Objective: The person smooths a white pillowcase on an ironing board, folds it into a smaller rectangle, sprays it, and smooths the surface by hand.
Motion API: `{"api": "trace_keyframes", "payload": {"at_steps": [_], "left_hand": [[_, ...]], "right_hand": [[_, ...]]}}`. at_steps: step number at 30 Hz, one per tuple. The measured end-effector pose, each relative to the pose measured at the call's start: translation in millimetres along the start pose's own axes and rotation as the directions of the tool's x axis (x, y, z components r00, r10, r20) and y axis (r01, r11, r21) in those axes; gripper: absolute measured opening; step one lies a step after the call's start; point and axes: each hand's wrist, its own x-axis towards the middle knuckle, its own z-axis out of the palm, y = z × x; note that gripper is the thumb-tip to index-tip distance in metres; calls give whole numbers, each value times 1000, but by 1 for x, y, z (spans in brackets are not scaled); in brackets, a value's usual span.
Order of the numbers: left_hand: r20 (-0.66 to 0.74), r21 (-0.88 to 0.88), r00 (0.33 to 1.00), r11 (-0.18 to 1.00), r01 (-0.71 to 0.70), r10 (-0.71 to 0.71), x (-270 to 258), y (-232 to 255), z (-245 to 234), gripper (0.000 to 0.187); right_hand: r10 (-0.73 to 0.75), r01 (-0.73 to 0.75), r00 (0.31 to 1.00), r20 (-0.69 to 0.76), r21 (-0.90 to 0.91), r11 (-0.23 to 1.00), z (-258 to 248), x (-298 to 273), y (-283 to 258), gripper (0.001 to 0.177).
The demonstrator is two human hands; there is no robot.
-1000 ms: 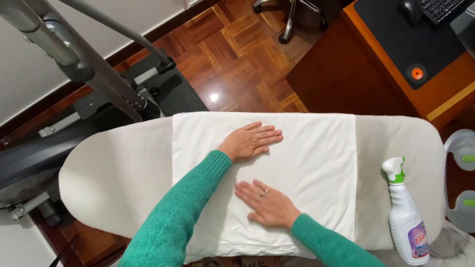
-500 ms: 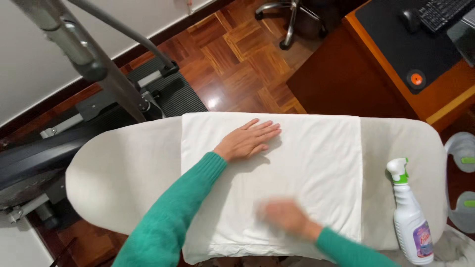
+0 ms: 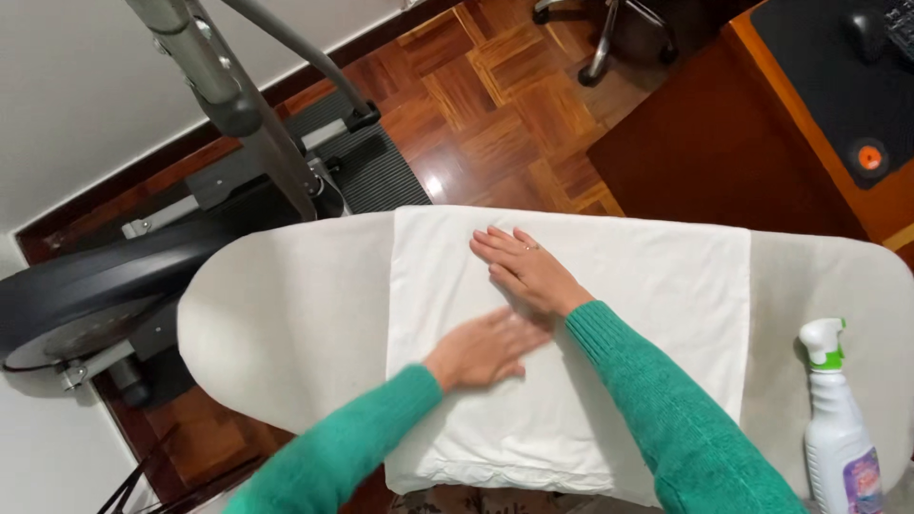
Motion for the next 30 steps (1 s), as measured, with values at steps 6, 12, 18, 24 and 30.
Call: {"api": "trace_keyframes", "payload": {"at_steps": [6,12,18,24,30], "left_hand": [[67,30,995,997,-72,70,-56,68,46,68],[87,-497,994,868,-10,61,-90,107,23,68],[407,-803,893,542,250,191,-91,108,-29,70],[107,-740,224,73,669,-969,-129,95,-7,36],[359,-564,-43,-254,786,-932,-143,105,-49,45]], "right_hand": [[23,-21,1000,16,-84,996,-3,0,-13,53],[46,-44,999,15,-122,992,-1,0,-15,53],[23,-16,1000,19,-312,950,2,0,-22,61],[-63,19,995,-81,-461,887,9,-5,-28,67],[-27,-230,869,-493,-452,862,34,-22,-39,59]]}}
